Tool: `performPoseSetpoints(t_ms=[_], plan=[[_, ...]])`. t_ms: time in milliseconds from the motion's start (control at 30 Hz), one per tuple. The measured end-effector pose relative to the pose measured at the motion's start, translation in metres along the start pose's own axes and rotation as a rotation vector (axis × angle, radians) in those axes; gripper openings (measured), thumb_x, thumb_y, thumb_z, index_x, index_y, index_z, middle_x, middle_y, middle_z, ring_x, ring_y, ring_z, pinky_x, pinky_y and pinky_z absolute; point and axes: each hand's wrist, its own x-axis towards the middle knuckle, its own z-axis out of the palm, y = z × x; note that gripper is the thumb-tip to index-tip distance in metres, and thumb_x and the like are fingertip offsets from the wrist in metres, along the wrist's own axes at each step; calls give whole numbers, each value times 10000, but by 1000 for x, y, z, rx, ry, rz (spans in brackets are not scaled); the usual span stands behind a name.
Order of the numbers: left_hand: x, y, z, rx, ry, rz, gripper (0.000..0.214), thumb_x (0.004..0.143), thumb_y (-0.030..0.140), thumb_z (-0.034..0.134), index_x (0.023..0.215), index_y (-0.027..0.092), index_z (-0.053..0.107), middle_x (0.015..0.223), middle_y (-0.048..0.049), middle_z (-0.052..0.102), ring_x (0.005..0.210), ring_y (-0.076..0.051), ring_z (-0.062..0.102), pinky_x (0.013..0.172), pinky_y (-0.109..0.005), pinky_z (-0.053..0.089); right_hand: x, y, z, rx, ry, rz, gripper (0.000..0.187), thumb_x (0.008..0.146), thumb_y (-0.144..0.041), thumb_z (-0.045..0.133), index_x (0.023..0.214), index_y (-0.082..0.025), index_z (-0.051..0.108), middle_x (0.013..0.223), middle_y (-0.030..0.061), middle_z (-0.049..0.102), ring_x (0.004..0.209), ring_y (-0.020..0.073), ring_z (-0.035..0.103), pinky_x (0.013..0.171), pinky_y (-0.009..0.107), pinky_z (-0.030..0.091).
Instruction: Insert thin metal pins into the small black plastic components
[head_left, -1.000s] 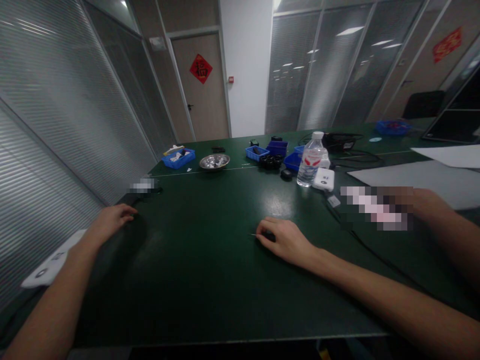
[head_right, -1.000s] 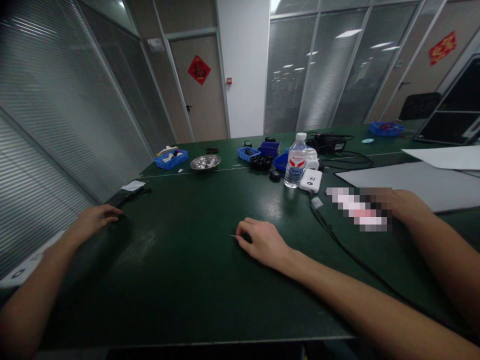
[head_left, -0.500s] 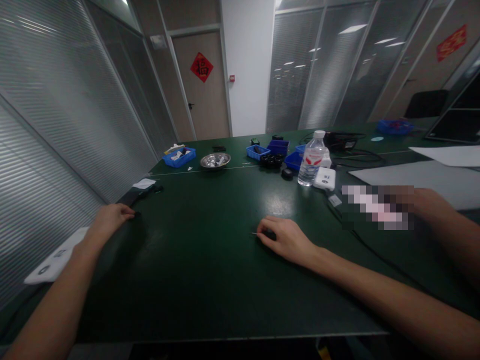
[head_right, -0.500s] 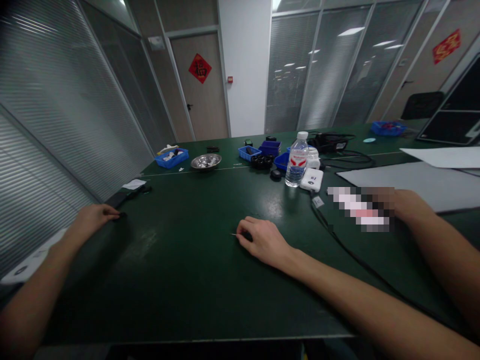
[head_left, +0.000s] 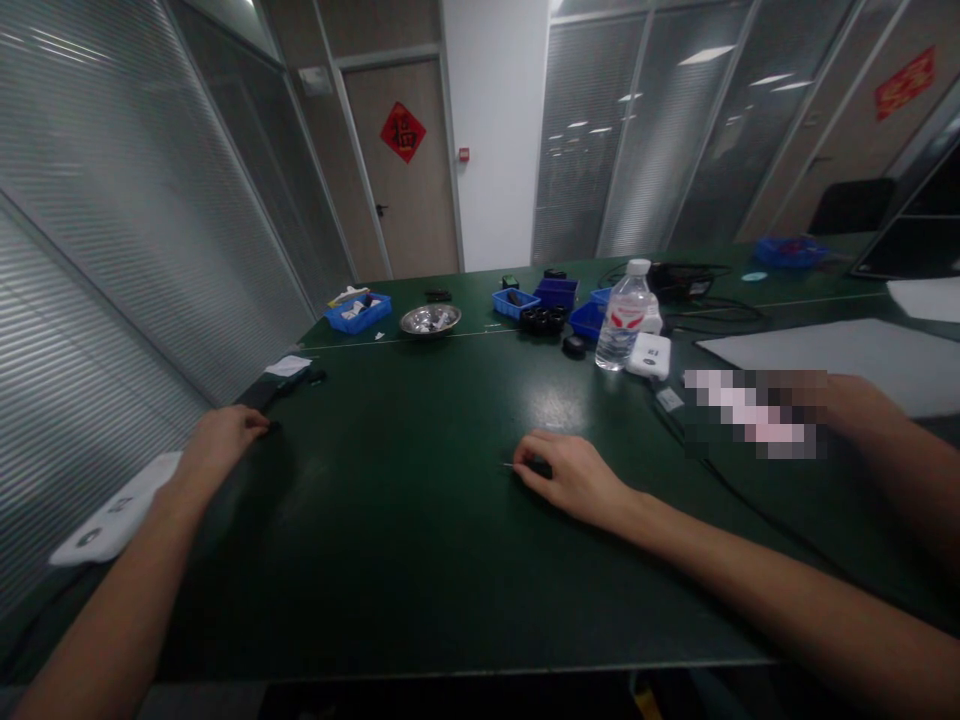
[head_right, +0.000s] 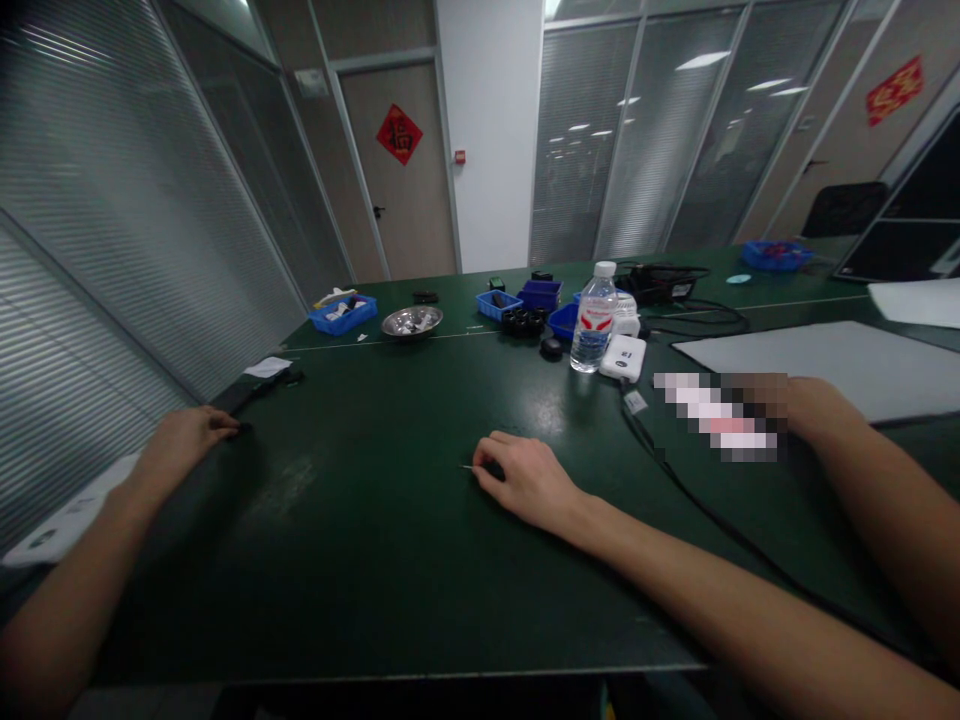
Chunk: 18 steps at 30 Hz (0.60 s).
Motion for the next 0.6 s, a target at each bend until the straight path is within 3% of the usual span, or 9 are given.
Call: performPoseSetpoints(t_ms=[200, 600], plan=[[-5, 4, -1, 1, 31, -41, 355, 931, 338, 574, 1155, 133, 758, 1147, -96, 764, 1008, -251, 659, 767, -243, 407, -1, 1, 0, 17, -5, -7, 127, 974, -292, 601, 1034, -223, 690, 994, 35, 682, 803, 165, 633, 709, 300, 476], [-1, 6, 3, -75, 51, -55, 271, 864, 301, 652, 1019, 140, 805, 1049, -130, 771, 894, -266, 649, 675, -237, 355, 0, 3, 3, 10, 9, -12, 132, 976, -302, 596, 1023, -215, 683, 981, 40, 676, 774, 158, 623, 690, 293, 473]])
